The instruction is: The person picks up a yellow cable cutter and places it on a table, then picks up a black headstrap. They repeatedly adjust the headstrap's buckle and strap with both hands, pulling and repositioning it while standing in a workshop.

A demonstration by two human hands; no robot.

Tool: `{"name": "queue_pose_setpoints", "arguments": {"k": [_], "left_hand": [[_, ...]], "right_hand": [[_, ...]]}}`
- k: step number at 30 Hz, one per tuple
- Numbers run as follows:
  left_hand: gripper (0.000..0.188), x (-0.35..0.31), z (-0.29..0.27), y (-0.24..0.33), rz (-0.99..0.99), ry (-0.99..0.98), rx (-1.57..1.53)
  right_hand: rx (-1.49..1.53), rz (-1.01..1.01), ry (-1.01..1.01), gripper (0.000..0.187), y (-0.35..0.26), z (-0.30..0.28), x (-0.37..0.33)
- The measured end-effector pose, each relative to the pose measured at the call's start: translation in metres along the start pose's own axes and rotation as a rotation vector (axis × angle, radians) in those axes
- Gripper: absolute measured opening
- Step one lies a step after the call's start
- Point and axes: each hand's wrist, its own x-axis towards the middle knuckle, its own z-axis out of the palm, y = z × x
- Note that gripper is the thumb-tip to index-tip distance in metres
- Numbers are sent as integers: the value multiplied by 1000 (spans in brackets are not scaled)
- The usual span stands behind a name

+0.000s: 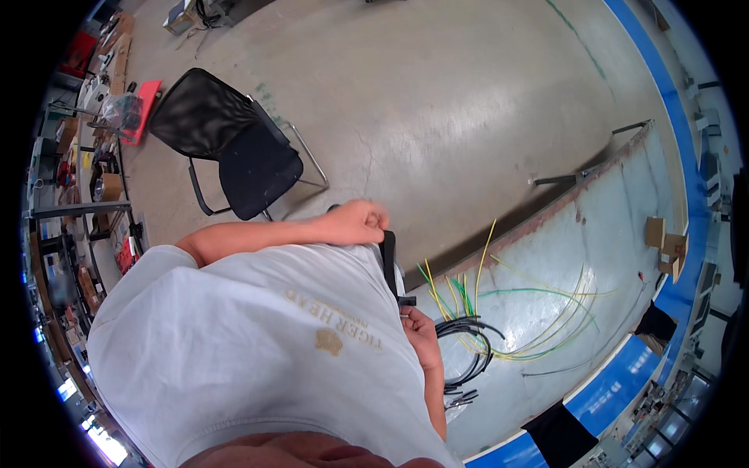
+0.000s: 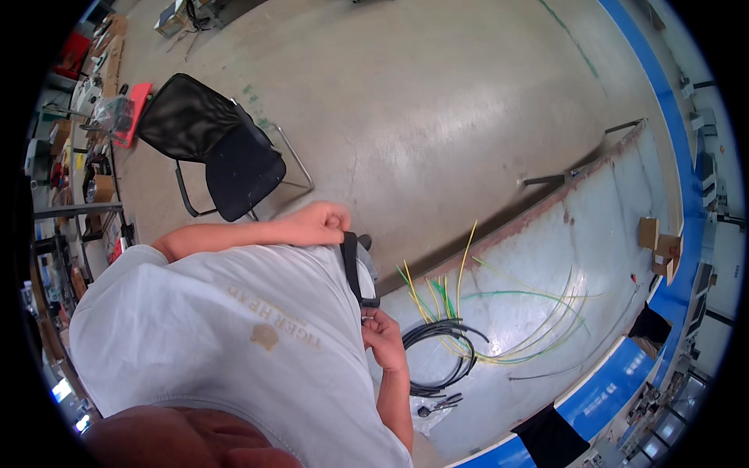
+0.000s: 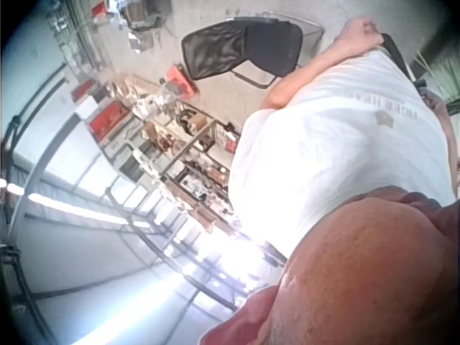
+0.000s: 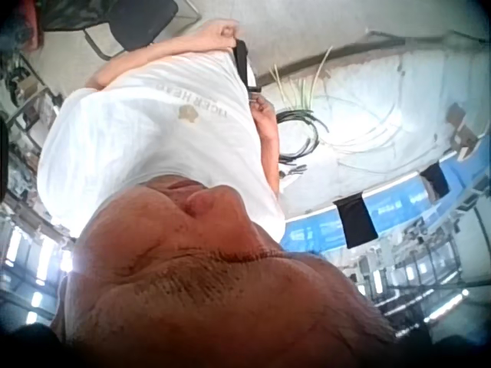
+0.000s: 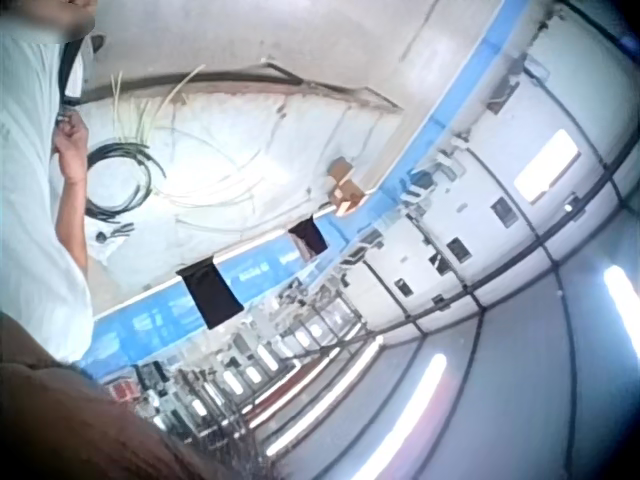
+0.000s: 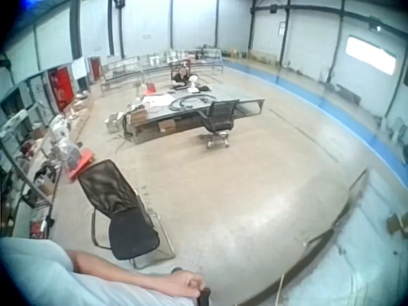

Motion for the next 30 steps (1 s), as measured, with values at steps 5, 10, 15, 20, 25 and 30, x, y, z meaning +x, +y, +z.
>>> {"name": "queue_pose_setpoints", "arguments": {"k": [5,10,15,20,25,30], "left_hand": [[30,-8,4,50,291,-243,127],[43,-3,25,50,257,-381,324],[55,6,29,32,416,-326,690],[71,9,31,44,402,-575,616],[57,8,32,24,396,-296,271],[29,17,14,6,184,-184,19]], "right_hand": [[-229,25,-49,20,-8,-6,2],[-441,43,-86,20,-32,15,-4],[-345,2,-97,29,-7,5,-4],[-402,32,-114,25,-25,13,-15],[-1073,-331,80,32,-19,20,-4],[-887,-317,227,33,-16,43,15]]}}
